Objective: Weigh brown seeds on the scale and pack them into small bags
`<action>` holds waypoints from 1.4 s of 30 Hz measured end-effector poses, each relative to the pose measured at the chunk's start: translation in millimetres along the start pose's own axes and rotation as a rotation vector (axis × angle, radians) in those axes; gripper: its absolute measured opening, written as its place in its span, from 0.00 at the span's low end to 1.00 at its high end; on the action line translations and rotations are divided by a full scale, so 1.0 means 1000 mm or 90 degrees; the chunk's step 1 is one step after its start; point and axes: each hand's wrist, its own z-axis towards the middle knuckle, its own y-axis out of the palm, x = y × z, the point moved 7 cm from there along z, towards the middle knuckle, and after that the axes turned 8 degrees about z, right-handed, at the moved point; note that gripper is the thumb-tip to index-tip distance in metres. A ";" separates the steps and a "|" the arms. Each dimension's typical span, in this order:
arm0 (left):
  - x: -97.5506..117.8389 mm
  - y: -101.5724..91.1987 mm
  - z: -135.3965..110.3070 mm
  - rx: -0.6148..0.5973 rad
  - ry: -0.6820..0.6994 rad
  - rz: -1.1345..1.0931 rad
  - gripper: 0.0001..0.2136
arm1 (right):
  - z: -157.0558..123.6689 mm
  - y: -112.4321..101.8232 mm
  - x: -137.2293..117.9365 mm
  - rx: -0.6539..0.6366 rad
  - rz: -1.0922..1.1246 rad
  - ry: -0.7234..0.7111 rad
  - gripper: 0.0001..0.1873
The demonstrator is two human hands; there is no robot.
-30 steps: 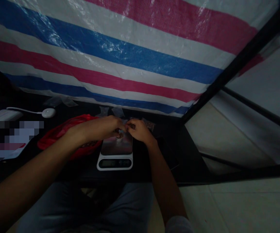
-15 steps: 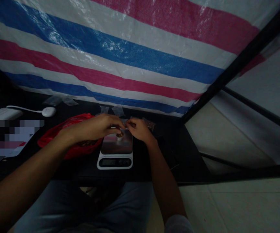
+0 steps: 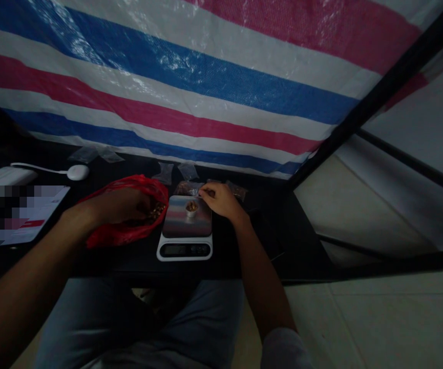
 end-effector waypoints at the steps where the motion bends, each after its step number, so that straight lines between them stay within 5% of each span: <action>1: 0.000 0.001 0.000 -0.020 0.006 0.001 0.08 | 0.000 0.000 0.001 0.000 -0.001 0.002 0.10; 9: 0.006 -0.022 -0.001 0.013 0.073 -0.002 0.11 | -0.001 -0.001 -0.002 0.005 -0.006 -0.011 0.10; 16: 0.062 -0.045 0.009 0.142 0.246 -0.054 0.10 | -0.001 -0.001 0.000 0.008 -0.008 -0.004 0.10; 23: 0.099 -0.038 0.026 0.110 0.321 -0.092 0.10 | -0.001 -0.001 -0.003 -0.008 -0.005 -0.003 0.11; 42: 0.104 -0.046 0.014 0.147 0.305 -0.081 0.21 | -0.002 -0.001 -0.004 -0.009 -0.019 -0.006 0.10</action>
